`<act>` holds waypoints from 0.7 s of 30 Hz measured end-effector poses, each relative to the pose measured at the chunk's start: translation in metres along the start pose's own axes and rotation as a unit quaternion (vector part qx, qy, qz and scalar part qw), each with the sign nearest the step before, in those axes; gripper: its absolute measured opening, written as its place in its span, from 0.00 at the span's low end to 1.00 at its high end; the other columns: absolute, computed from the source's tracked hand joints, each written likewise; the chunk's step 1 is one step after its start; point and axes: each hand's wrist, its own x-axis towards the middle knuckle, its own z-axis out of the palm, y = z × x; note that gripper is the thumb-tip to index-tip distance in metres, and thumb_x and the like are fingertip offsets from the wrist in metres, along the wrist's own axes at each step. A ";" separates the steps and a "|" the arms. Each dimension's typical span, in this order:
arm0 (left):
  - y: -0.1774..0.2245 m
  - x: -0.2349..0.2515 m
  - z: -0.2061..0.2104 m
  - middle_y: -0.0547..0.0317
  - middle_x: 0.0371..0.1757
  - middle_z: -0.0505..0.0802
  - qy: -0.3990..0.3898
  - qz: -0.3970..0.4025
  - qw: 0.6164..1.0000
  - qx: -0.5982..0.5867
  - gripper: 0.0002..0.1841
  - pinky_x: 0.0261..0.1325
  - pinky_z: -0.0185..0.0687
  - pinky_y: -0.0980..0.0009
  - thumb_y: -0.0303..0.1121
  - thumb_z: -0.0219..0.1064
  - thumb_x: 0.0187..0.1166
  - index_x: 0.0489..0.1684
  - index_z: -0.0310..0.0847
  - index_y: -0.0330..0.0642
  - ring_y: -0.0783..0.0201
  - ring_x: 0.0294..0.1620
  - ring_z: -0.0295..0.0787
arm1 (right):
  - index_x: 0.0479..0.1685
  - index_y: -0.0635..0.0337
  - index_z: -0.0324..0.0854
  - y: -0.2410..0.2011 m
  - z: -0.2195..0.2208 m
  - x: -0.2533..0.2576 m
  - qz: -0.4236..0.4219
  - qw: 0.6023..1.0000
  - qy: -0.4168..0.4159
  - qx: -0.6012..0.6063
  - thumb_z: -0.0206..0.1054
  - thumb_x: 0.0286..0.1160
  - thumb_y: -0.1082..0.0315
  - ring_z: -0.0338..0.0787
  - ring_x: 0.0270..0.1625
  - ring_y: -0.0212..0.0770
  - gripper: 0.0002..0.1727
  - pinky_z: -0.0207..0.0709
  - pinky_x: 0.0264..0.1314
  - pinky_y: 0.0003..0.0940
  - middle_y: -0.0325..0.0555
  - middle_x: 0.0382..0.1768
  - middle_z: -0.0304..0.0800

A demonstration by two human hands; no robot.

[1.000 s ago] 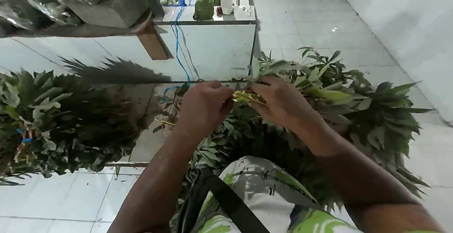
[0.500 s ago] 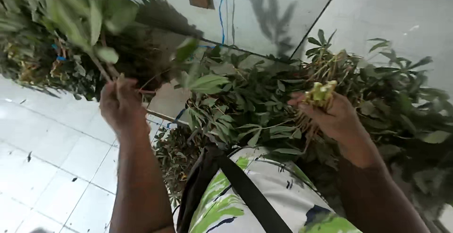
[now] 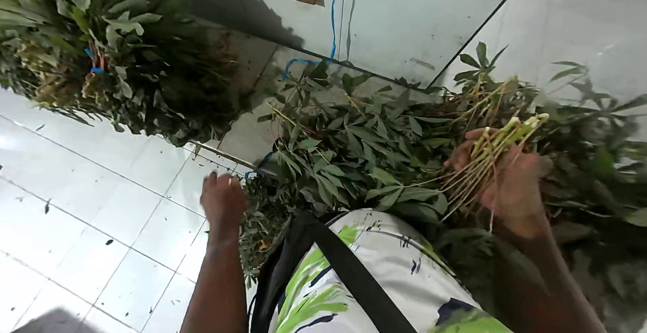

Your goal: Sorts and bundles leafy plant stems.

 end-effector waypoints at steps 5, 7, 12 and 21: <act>0.097 0.105 -0.003 0.40 0.87 0.71 0.089 0.242 0.966 -0.027 0.18 0.85 0.56 0.30 0.32 0.58 0.86 0.70 0.84 0.50 0.33 0.92 0.53 | 0.60 0.53 0.82 -0.014 0.017 -0.011 0.000 0.981 0.028 -0.193 0.79 0.63 0.56 0.93 0.40 0.35 0.25 0.91 0.44 0.33 0.37 0.42 0.93; 0.125 0.141 0.000 0.46 0.94 0.59 0.033 0.293 0.953 0.067 0.25 0.88 0.41 0.26 0.27 0.63 0.81 0.74 0.83 0.65 0.34 0.96 0.39 | 0.57 0.52 0.83 -0.017 0.020 -0.017 -0.020 0.973 0.028 -0.229 0.78 0.66 0.51 0.93 0.40 0.29 0.23 0.91 0.44 0.28 0.32 0.41 0.94; 0.140 0.185 -0.010 0.57 0.86 0.76 -0.051 0.356 0.930 0.072 0.14 0.91 0.43 0.32 0.42 0.64 0.85 0.60 0.90 0.51 0.45 0.92 0.58 | 0.56 0.54 0.82 -0.025 0.015 -0.044 -0.027 0.976 0.089 -0.197 0.77 0.66 0.57 0.92 0.40 0.32 0.21 0.90 0.46 0.32 0.33 0.41 0.92; 0.191 0.146 -0.116 0.33 0.58 0.89 0.106 0.283 0.946 -0.115 0.15 0.59 0.84 0.38 0.34 0.61 0.87 0.62 0.83 0.33 0.38 0.54 0.89 | 0.58 0.47 0.83 -0.052 -0.010 -0.063 -0.075 0.978 0.130 -0.146 0.78 0.66 0.54 0.92 0.38 0.34 0.21 0.90 0.46 0.32 0.32 0.40 0.93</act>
